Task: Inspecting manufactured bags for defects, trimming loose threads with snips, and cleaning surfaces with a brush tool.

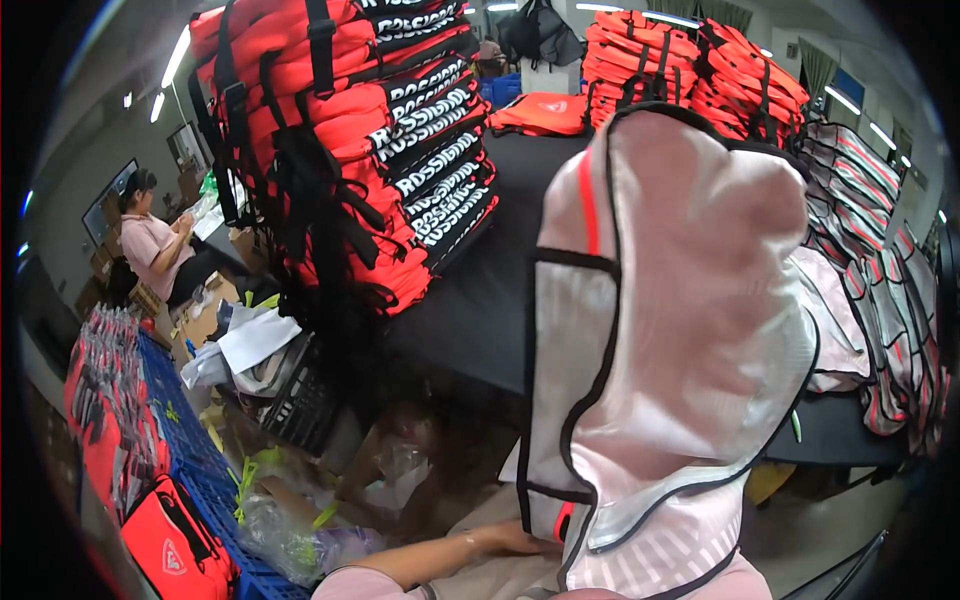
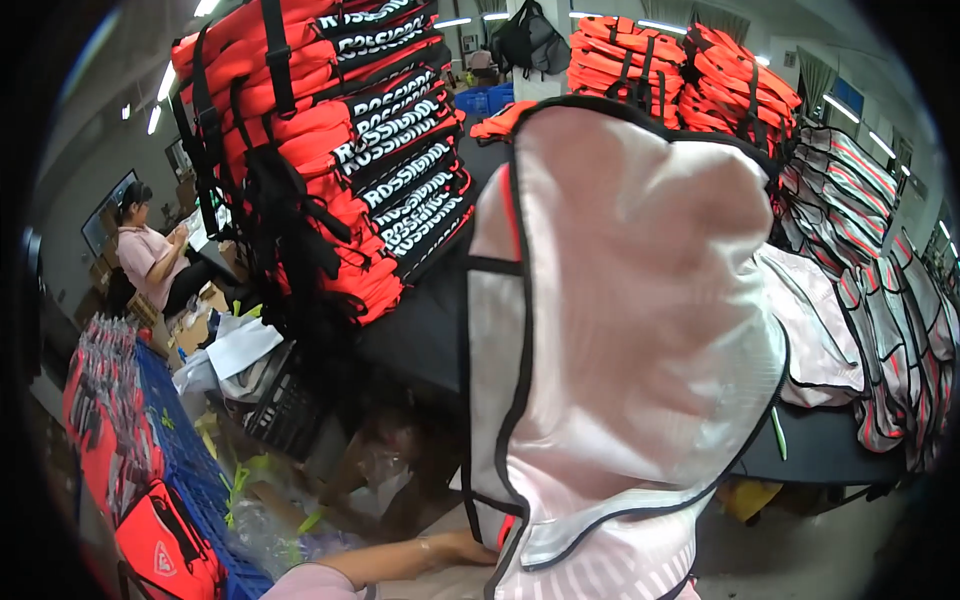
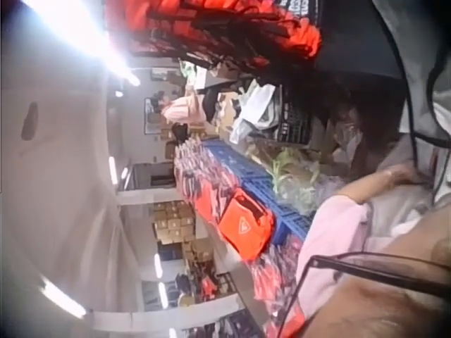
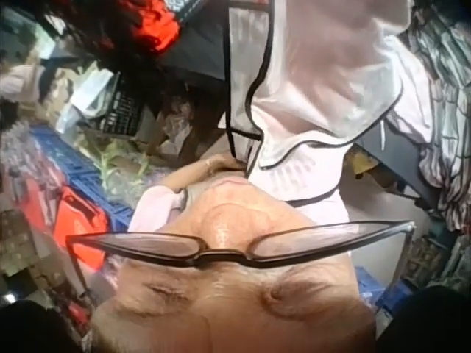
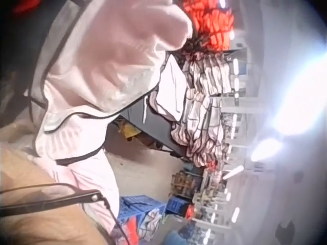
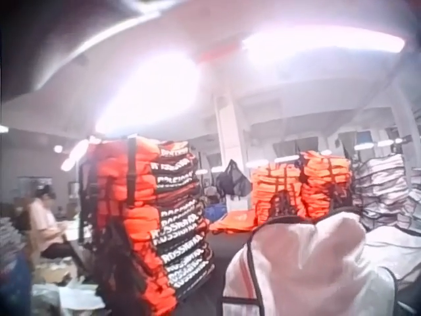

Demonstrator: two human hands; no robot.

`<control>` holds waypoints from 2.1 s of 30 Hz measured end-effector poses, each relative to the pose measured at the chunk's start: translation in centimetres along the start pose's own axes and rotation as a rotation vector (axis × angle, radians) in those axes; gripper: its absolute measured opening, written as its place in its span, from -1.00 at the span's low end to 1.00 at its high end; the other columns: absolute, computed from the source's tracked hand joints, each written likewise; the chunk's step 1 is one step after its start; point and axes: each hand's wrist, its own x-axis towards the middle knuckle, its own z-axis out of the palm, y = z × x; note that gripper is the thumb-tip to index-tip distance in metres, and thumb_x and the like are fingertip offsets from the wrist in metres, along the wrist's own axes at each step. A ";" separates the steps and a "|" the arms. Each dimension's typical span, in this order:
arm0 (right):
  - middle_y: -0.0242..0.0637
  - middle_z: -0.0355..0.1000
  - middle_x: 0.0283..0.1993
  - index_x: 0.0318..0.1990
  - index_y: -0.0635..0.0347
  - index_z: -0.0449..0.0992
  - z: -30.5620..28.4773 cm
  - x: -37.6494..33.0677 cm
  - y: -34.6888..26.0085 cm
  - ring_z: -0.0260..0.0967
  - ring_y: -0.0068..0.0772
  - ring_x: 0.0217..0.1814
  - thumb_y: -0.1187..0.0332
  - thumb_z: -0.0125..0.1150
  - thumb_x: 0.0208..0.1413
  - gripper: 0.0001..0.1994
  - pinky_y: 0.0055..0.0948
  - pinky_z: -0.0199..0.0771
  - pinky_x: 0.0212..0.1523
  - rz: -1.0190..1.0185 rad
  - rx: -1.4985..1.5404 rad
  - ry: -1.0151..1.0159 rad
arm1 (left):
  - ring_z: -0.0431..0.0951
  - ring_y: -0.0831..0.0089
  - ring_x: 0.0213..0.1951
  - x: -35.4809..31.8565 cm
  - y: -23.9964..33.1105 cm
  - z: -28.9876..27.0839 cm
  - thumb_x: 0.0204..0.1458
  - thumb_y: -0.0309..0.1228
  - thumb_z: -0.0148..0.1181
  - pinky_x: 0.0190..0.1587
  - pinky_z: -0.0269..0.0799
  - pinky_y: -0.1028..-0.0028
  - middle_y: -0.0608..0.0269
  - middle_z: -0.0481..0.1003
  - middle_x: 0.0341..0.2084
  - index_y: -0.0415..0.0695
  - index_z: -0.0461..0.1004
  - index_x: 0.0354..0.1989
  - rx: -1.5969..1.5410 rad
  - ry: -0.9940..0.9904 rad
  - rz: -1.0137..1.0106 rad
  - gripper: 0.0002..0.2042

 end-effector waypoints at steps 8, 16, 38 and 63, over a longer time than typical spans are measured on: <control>-0.02 0.47 -0.02 0.15 0.09 0.41 0.2 -1.7 2.0 0.45 0.00 -0.03 0.09 0.00 0.25 -0.59 -0.20 0.46 0.01 0.100 0.051 0.058 | 0.44 0.33 0.10 0.0 -0.1 -1.0 0.12 -0.42 0.20 0.20 0.31 0.31 0.09 0.44 0.09 -0.30 0.40 0.12 -0.196 0.007 0.133 -0.60; -0.01 0.47 -0.01 0.15 0.09 0.41 1.5 -3.1 1.1 0.45 0.00 -0.02 0.09 0.00 0.25 -0.59 -0.20 0.45 0.02 0.105 0.122 0.082 | 0.44 0.32 0.10 -1.3 2.5 -2.6 0.12 -0.42 0.19 0.20 0.33 0.31 0.07 0.45 0.08 -0.29 0.42 0.10 -0.427 0.140 0.270 -0.63; -0.01 0.46 0.02 0.15 0.11 0.40 28.7 -11.5 3.3 0.44 0.00 0.00 0.10 0.01 0.24 -0.58 -0.20 0.44 0.04 0.477 0.658 -0.358 | 0.46 0.31 0.08 -13.1 -1.9 2.9 0.15 -0.44 0.15 0.18 0.36 0.31 0.04 0.47 0.03 -0.28 0.47 0.04 -1.584 0.801 0.239 -0.70; 0.11 0.45 0.00 -0.03 0.29 0.49 32.3 -18.9 -2.1 0.43 0.05 0.02 0.29 0.07 0.12 -0.67 -0.14 0.43 0.06 -0.045 0.459 0.039 | 0.54 -0.11 -0.38 -14.2 1.2 -12.7 0.25 -0.03 -0.04 -0.35 0.43 0.23 -0.11 0.50 -0.56 -0.26 0.54 -0.40 0.543 1.663 -0.207 -0.52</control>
